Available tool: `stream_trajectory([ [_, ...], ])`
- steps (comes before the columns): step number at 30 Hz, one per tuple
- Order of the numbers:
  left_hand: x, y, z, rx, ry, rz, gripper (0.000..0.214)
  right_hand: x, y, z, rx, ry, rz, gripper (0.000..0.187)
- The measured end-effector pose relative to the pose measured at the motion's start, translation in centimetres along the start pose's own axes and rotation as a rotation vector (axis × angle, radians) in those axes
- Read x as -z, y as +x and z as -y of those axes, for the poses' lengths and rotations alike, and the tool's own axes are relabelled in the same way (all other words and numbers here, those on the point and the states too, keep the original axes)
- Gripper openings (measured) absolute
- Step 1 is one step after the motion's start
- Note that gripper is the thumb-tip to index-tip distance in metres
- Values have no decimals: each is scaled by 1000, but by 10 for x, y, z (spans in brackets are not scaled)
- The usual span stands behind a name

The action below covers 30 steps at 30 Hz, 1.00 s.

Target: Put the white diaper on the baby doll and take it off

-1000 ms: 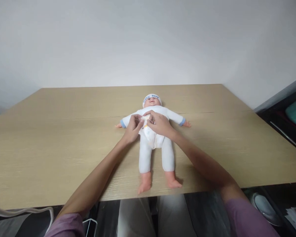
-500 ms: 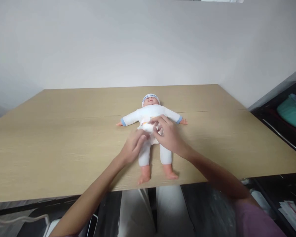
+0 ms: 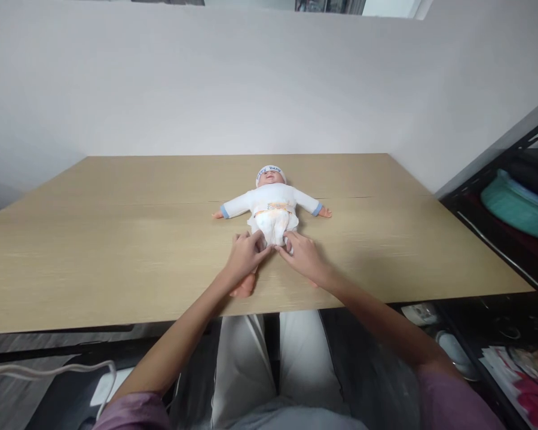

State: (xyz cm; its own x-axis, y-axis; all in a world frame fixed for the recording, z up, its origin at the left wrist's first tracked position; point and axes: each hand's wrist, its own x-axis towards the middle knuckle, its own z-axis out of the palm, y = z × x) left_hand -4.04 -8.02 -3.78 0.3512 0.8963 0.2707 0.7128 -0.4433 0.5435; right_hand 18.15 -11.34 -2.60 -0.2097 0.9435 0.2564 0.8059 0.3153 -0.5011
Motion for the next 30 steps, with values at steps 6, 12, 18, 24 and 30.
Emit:
stream_trajectory([
  [6, -1, 1, 5, -21, -29, -7, 43, -11, -7, 2, 2, 23, -81, 12],
  [12, 2, 0, 7, -100, -136, -68, 27, -9, -8, 4, 2, 98, -89, 15],
  [18, 4, 9, 12, -107, -213, -14, 25, -11, 8, 4, 15, 127, -61, 10],
  [24, -4, 15, 22, 96, -398, -75, 32, -16, 22, -4, -52, 104, -74, 15],
  [30, -17, 17, 30, 216, -810, -124, 51, -8, 24, -14, -150, 265, -136, 31],
])
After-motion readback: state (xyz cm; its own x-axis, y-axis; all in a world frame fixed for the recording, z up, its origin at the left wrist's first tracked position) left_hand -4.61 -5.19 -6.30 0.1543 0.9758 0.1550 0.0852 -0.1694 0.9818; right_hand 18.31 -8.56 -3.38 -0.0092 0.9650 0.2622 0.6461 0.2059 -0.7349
